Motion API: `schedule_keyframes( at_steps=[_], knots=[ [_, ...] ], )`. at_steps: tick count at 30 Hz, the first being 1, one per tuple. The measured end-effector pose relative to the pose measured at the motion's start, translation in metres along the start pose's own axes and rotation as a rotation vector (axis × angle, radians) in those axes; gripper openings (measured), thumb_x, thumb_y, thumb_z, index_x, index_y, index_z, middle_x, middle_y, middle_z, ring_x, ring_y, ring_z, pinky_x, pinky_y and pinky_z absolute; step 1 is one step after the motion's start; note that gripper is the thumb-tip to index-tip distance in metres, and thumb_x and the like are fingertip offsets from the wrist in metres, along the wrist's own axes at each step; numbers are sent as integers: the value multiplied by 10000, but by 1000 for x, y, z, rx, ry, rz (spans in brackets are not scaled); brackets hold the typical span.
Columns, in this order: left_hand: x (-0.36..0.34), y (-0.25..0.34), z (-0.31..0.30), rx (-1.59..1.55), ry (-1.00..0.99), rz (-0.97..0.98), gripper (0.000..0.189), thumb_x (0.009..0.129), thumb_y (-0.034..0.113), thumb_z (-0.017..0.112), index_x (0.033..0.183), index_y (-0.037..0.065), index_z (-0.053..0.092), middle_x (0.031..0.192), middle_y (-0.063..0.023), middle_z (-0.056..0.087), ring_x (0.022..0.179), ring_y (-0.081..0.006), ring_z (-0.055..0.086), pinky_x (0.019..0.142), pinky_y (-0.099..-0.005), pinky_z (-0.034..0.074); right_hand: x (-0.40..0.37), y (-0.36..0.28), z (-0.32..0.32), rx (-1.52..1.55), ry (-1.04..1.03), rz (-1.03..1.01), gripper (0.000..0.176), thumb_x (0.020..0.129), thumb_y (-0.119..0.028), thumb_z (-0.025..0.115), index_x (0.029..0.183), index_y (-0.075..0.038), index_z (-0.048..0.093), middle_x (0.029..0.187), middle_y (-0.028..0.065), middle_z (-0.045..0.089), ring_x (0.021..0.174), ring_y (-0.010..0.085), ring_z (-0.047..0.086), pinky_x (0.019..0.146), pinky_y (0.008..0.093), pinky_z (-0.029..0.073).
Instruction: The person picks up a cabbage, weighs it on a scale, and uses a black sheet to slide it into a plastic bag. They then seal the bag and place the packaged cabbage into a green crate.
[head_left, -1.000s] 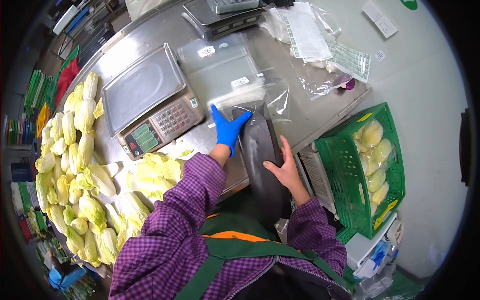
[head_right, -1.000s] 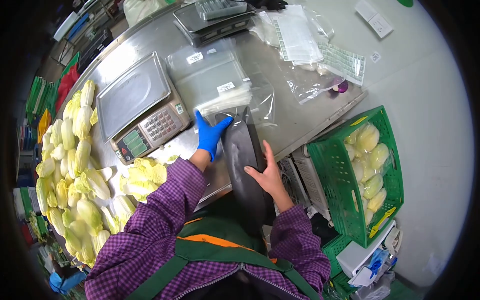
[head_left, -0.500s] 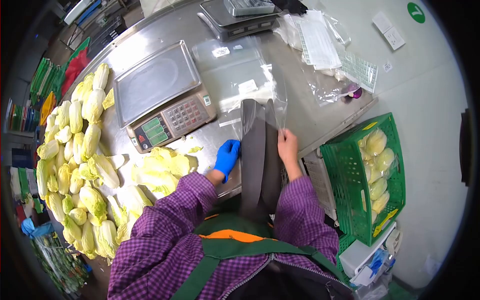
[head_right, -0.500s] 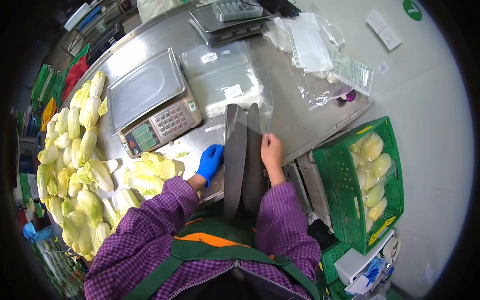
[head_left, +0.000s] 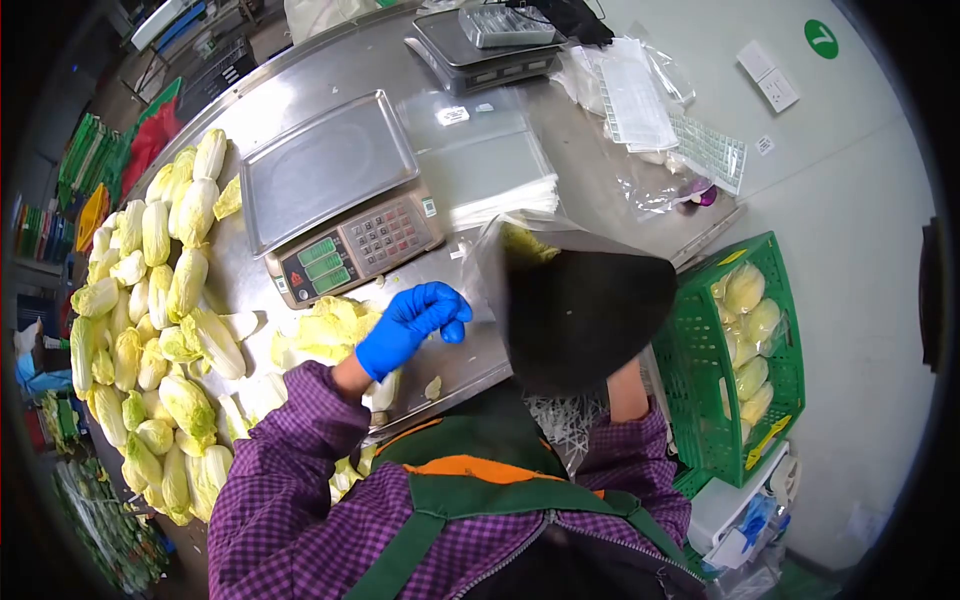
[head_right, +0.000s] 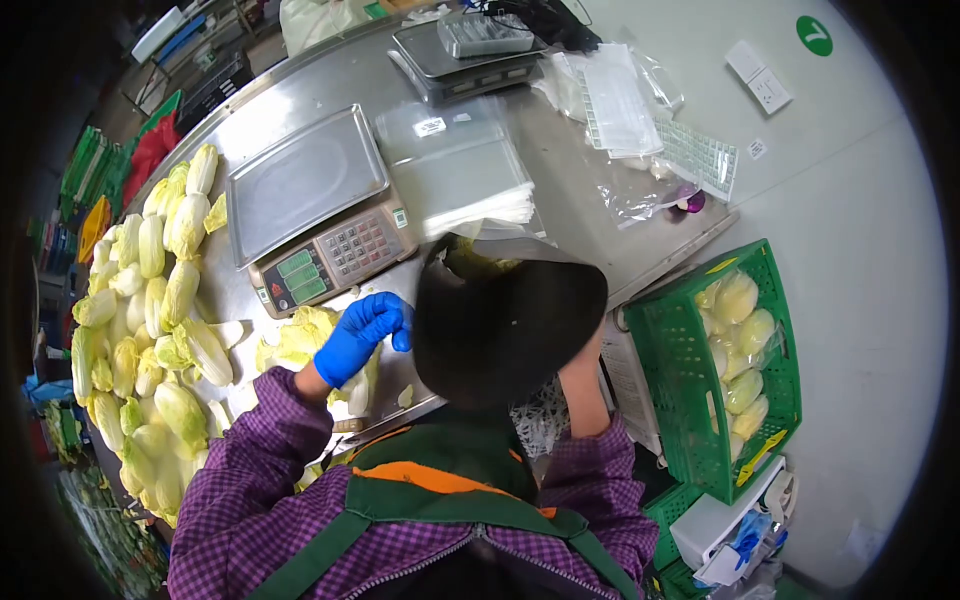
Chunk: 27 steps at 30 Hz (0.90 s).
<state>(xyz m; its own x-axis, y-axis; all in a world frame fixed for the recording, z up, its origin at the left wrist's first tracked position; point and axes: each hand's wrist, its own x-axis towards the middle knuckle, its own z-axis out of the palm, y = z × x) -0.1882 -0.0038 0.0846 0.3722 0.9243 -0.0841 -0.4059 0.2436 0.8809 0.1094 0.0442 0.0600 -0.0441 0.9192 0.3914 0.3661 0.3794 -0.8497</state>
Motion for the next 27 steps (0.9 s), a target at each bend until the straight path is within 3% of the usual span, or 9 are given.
schedule_keyframes(
  at_steps=[2, 6, 10, 12, 16, 18, 20, 21, 27],
  knots=[
    [5, -4, -20, 292, 44, 129, 345, 842, 131, 672, 1140, 15, 543, 1081, -60, 590, 878, -128, 566, 788, -285, 475, 7, -23, 6, 789, 138, 508, 196, 940, -112, 498, 1069, 10, 581, 979, 37, 625, 854, 101, 590, 758, 230, 472],
    [42, -15, -24, 1115, 139, 559, 863, 675, 173, 793, 1399, 55, 338, 1333, -145, 457, 1230, -288, 440, 1048, -388, 334, 1, -42, 5, 598, -54, 486, 155, 939, -104, 511, 1018, 8, 584, 956, 34, 634, 797, 103, 590, 721, 217, 467],
    [74, -19, -27, 654, -164, 466, 878, 657, 151, 786, 1405, 67, 333, 1388, -165, 406, 1293, -327, 380, 1090, -386, 280, 16, -160, 2, 441, 129, 205, 267, 794, 10, 622, 1060, -5, 623, 1159, 172, 597, 889, 190, 616, 728, 250, 495],
    [78, -19, -27, 746, -239, 475, 910, 652, 152, 785, 1424, 77, 310, 1400, -159, 399, 1292, -318, 386, 1085, -384, 290, 17, -170, -20, -275, -92, -458, 388, 656, 22, 688, 1041, -18, 655, 1214, 198, 560, 943, 262, 621, 745, 277, 510],
    [66, -16, 6, 804, -67, 521, 900, 648, 193, 808, 1405, 68, 337, 1385, -140, 421, 1274, -304, 406, 1063, -384, 323, 16, -173, -65, -341, -204, -501, 250, 594, 13, 705, 837, -36, 669, 1002, 215, 621, 896, 291, 622, 709, 309, 508],
    [60, -34, 23, 812, 4, 497, 694, 719, 193, 755, 1332, 86, 450, 1273, -139, 520, 1168, -304, 503, 1000, -395, 390, 30, -199, -125, -224, 111, -723, 105, 878, -38, 526, 908, 27, 603, 882, 171, 605, 828, 237, 618, 686, 336, 534],
    [51, -92, 28, 1013, 168, 604, 426, 780, 175, 673, 1184, 84, 571, 1138, -140, 590, 1047, -327, 553, 906, -413, 436, 20, -209, -184, -725, 879, -349, 178, 909, -60, 516, 1029, 63, 563, 905, 144, 621, 768, 220, 626, 658, 279, 547],
    [47, -118, 33, 1014, 82, 507, 348, 800, 154, 652, 1137, 83, 599, 1113, -138, 596, 1017, -344, 555, 882, -405, 440, 21, -225, -200, 138, 699, -451, 232, 892, -79, 557, 1065, 75, 551, 920, 136, 642, 731, 194, 630, 618, 240, 539],
    [-2, -142, 102, 1146, -29, 474, 221, 810, 158, 666, 1030, 145, 653, 1082, -58, 615, 1051, -280, 537, 926, -384, 389, 32, -104, -183, -305, 634, -536, 283, 763, 74, 595, 1044, 43, 580, 1000, 162, 636, 951, 283, 617, 893, 371, 477]
  ],
)
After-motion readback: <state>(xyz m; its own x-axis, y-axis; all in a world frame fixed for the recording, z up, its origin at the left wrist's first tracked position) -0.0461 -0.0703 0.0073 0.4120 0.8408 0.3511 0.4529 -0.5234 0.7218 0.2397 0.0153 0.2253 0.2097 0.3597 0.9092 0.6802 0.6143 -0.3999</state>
